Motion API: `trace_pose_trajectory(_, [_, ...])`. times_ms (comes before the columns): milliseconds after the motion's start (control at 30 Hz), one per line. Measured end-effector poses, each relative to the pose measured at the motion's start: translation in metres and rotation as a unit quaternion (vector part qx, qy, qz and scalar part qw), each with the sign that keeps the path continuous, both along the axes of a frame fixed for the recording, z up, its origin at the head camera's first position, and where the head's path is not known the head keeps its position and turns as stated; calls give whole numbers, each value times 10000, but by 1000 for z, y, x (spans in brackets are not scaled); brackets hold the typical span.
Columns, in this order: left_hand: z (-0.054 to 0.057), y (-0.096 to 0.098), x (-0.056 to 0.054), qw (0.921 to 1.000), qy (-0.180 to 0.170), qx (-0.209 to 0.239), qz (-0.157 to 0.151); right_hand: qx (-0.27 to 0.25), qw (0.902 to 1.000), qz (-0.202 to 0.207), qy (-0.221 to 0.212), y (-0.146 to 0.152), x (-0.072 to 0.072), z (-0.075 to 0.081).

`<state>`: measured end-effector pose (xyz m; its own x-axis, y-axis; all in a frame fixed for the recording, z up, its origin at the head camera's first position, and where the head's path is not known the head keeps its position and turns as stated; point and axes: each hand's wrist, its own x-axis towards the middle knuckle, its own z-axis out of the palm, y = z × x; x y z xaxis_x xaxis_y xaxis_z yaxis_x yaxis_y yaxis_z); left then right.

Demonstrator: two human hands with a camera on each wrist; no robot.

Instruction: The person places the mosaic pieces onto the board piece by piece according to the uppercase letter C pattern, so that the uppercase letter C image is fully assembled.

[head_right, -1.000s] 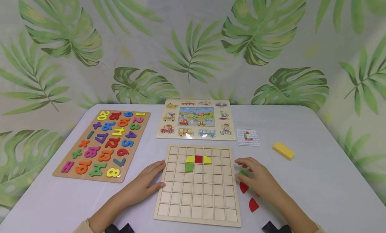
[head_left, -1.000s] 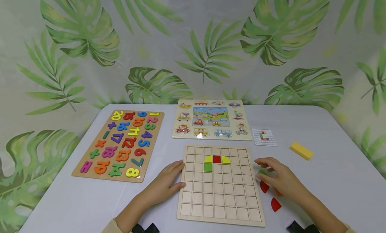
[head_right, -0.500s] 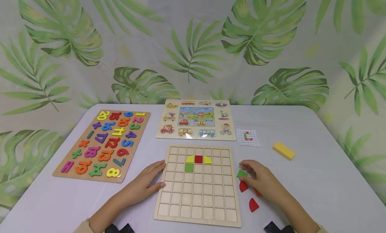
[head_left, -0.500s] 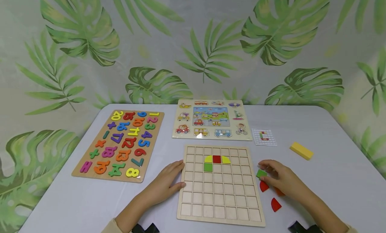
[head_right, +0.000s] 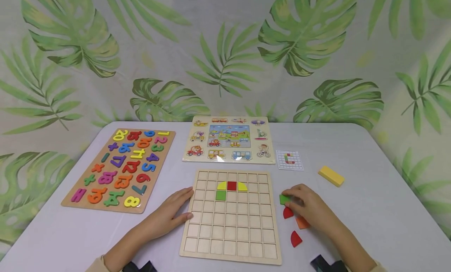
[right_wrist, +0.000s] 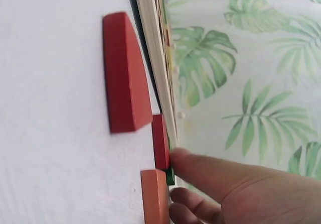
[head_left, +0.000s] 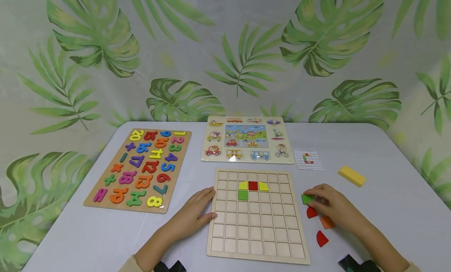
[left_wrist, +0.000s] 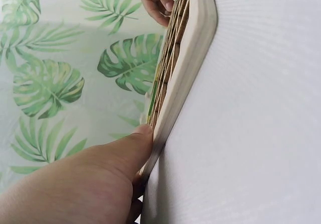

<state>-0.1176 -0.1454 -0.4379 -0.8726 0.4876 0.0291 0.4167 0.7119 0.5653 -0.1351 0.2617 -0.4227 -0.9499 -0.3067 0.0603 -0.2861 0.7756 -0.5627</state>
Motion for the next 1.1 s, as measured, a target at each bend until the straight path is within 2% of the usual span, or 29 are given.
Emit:
trace_pose_trajectory(233, [-1, 0, -1, 10000, 26, -17, -4, -42, 9997, 219, -109, 2, 0, 2])
trace_pose_trajectory(500, [-2, 0, -1, 10000, 17, 3, -6, -21, 9996, 172, -230, 2, -2, 3])
trace_pose_trajectory(667, [-1, 0, -1, 10000, 14, 1, 10, 16, 9998, 143, -131, -2, -2, 7])
trace_pose_trajectory(800, [0, 0, -1, 10000, -17, 17, 20, -85, 9996, 253, 114, -13, 2, 17])
trace_pose_trajectory(933, [0, 0, 0, 10000, -26, 22, 28, -208, 9966, 517, 602, -34, 7, 27])
trace_pose_trajectory(1100, [-1, 1, 0, 10000, -21, 7, 35, -637, 9842, 1132, 1202, -66, 11, 36])
